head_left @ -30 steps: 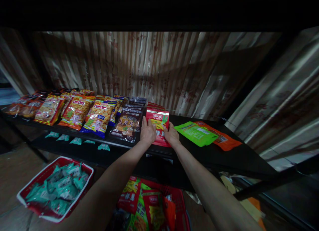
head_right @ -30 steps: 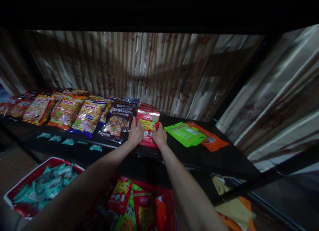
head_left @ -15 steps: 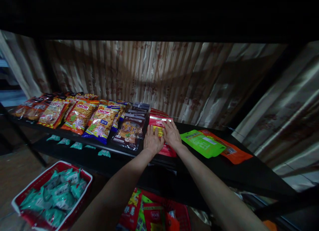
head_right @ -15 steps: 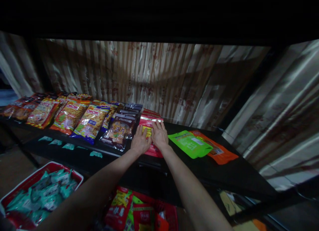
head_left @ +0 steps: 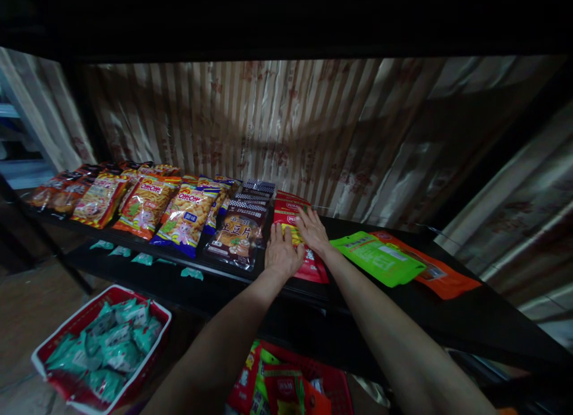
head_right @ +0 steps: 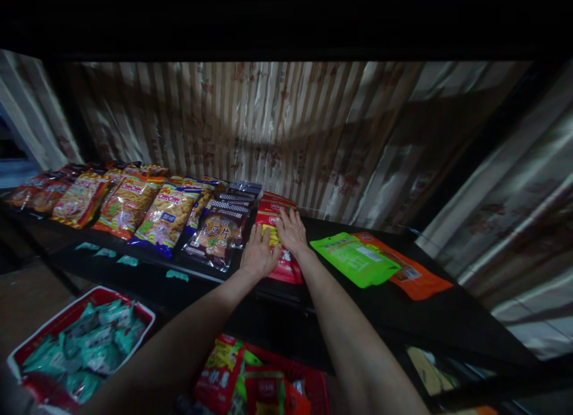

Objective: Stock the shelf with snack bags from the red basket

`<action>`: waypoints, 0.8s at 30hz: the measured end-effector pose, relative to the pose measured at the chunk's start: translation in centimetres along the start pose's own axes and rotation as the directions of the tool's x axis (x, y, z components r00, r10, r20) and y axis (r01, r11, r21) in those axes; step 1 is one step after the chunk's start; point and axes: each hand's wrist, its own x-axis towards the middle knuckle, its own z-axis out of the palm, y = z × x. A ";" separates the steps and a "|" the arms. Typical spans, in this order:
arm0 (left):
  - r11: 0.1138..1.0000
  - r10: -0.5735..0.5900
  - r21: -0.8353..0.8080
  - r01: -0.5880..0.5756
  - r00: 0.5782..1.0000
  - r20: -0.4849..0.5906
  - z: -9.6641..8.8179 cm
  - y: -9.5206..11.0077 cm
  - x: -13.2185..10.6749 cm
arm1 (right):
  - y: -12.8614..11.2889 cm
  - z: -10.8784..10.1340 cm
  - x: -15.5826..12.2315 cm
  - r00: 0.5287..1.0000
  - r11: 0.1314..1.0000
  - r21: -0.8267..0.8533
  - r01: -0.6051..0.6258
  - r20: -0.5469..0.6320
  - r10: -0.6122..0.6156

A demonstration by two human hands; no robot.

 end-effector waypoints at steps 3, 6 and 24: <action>1.000 -0.005 0.012 0.005 1.000 -0.008 -0.1 0.0 0.0 | 1.0 0.5 -0.8 1.000 0.998 0.057 -0.013 -0.014 0.014; 1.000 0.000 0.021 0.000 1.000 -0.001 -0.2 0.0 0.0 | 1.5 0.9 -1.4 0.999 0.994 0.106 0.020 0.040 -0.024; 0.998 -0.060 0.033 0.059 0.998 0.032 -0.3 0.1 0.2 | 1.8 0.6 -4.9 0.973 0.850 0.508 -0.141 -0.085 0.213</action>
